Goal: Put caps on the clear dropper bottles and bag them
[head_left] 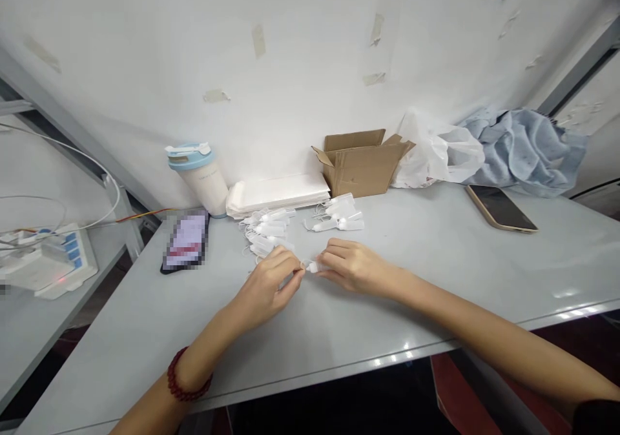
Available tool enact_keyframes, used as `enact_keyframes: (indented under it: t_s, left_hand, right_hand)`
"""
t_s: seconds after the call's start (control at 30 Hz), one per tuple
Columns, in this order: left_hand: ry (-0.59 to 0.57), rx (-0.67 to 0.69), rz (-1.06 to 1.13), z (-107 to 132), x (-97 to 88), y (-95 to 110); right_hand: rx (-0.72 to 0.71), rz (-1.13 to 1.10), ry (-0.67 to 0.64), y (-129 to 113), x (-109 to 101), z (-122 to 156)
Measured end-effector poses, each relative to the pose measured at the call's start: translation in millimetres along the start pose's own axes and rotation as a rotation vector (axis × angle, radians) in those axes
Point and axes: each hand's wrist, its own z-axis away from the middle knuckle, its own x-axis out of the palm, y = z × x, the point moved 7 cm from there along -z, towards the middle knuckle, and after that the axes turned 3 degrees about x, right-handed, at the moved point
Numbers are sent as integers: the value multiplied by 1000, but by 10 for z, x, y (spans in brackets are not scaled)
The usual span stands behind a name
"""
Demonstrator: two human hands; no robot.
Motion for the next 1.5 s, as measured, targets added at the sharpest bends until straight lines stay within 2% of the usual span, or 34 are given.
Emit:
enact_keyframes:
  t_s: [0.17,0.4,0.57,0.8,1.03,1.2,1.27,1.37,1.5]
  left_hand:
    - [-52,24,-93,-1,77,14]
    - [-22,39,-240,-53,87,-15]
    - [12,29,-206,-37,37,-42]
    - [-17,30,-80,22,99,-35]
    - [17,5,-13,9,64,-36]
    - [59,-64,66,-22,-55,-67]
    - [39,-119,110,-25,-133,-112]
    - [-16,-270,157,11,-288,-273]
    - [-6,-454,147,116,-554,-556]
  right_hand:
    - [18,-39,-50,39,51,5]
    - [113,-122,-62,176,-14,-31]
    - [151,-188,-54,193,-33,-39]
    - [86,-244,-51,93,43,3]
    - [102,-252,-40,95,46,14]
    - [124,-235,31,118,-29,-15]
    - [128,-195,45,118,-65,-27]
    - [116,-115,71,132,-122,-36]
    - [150,-31,104,267,-165,-21]
